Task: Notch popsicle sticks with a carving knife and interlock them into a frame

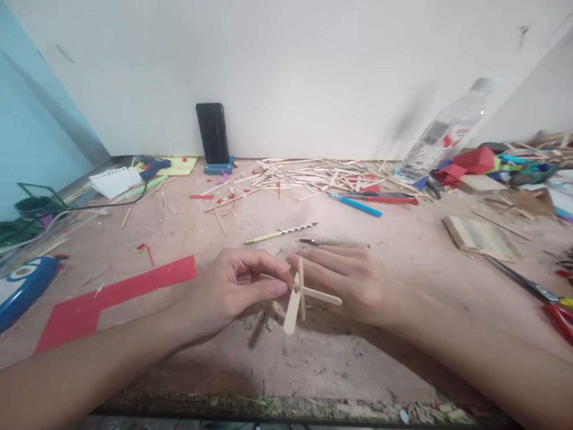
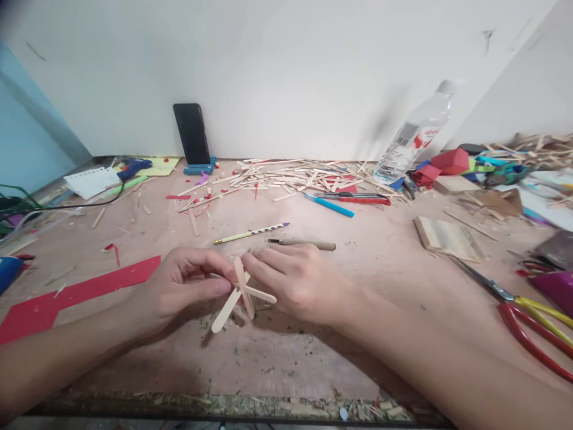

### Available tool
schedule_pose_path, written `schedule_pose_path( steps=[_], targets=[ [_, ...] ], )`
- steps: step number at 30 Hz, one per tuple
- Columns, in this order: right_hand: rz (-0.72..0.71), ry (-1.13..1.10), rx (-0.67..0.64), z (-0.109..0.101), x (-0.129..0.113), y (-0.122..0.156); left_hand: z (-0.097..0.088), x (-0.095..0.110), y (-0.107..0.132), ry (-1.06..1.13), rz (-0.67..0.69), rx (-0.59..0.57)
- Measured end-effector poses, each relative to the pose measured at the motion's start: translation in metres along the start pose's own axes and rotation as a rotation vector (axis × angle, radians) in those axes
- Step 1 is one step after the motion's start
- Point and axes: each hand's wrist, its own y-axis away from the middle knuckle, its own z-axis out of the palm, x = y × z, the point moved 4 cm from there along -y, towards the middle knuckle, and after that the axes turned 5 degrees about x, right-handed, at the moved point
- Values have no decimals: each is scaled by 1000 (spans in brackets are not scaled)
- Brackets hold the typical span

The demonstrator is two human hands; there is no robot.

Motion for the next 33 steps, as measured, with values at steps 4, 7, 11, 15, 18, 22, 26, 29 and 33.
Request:
schedule_pose_path(
  steps=[4,7,11,15,18,22,26,29,33],
  targets=[
    [24,51,-8,-4,3,-4,-2,5,-1,-130,41,11],
    [51,110,34,-8,4,-3,-3,7,1,-161,65,65],
    [101,246,77,-11,5,1,-7,11,4,-346,186,207],
    [125,330,76,-16,3,1,-10,16,5,-424,258,310],
    [114,410,74,-18,-3,0,-9,12,1,-315,159,242],
    [144,455,68,-17,-6,-2,-10,7,-4,-237,85,218],
    [294,254,38,-11,1,-2,-16,8,-9,-286,143,318],
    [375,-50,12,-4,8,-2,-20,10,-11,-359,201,373],
    [441,-167,-32,3,9,1,-18,9,-10,-441,222,354]
  ],
)
